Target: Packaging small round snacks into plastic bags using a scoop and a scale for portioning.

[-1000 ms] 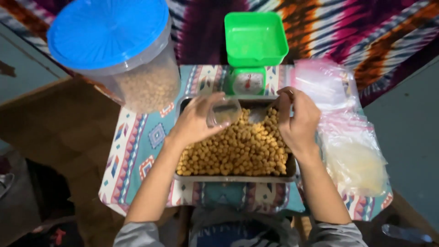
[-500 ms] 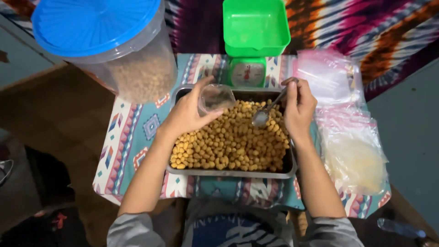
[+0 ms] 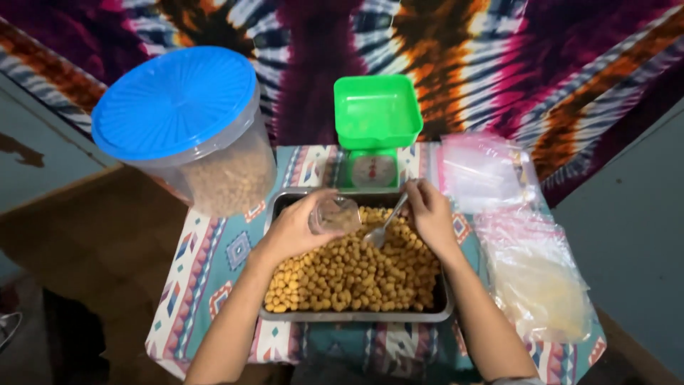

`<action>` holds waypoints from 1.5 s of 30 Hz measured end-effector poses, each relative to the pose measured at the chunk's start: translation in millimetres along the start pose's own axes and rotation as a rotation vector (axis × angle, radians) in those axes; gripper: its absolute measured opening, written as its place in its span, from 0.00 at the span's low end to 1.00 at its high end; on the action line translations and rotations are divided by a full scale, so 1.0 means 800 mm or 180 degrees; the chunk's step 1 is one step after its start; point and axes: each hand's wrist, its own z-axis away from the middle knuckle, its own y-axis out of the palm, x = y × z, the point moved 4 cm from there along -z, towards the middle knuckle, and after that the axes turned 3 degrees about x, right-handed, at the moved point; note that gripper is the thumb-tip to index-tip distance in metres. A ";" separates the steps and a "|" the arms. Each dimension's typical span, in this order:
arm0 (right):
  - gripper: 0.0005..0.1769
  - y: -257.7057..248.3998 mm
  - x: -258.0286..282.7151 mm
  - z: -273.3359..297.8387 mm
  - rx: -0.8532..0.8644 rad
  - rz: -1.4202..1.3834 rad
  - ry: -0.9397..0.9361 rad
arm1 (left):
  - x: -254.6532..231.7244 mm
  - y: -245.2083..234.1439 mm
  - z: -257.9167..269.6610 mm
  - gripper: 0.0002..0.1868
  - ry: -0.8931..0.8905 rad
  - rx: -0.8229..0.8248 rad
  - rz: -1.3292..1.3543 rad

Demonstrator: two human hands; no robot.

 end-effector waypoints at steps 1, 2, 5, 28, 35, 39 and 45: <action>0.14 0.000 -0.002 -0.003 0.0001 -0.0253 0.0096 | 0.005 0.002 -0.001 0.43 -0.0083 0.0052 0.0066; 0.14 0.001 -0.007 0.000 0.0019 -0.0503 0.0215 | 0.008 0.006 0.003 0.44 -0.0191 0.0113 0.0142; 0.16 0.003 -0.054 -0.026 -0.0072 -0.1019 0.0312 | -0.005 0.006 -0.002 0.40 -0.0217 0.0177 0.0103; 0.17 -0.010 -0.055 -0.022 -0.0563 -0.2043 -0.0296 | 0.006 0.017 0.003 0.37 -0.0345 0.0524 0.0038; 0.16 0.005 -0.044 -0.007 -0.0205 -0.2343 -0.0149 | 0.001 0.018 0.003 0.38 -0.0358 0.0563 0.0229; 0.07 0.005 -0.008 0.020 -0.0023 -0.1945 -0.0231 | 0.004 0.016 0.002 0.39 -0.0367 0.0561 0.0146; 0.11 -0.004 0.035 0.046 0.0383 -0.1012 -0.1394 | 0.000 0.012 0.000 0.39 -0.0295 0.0532 0.0189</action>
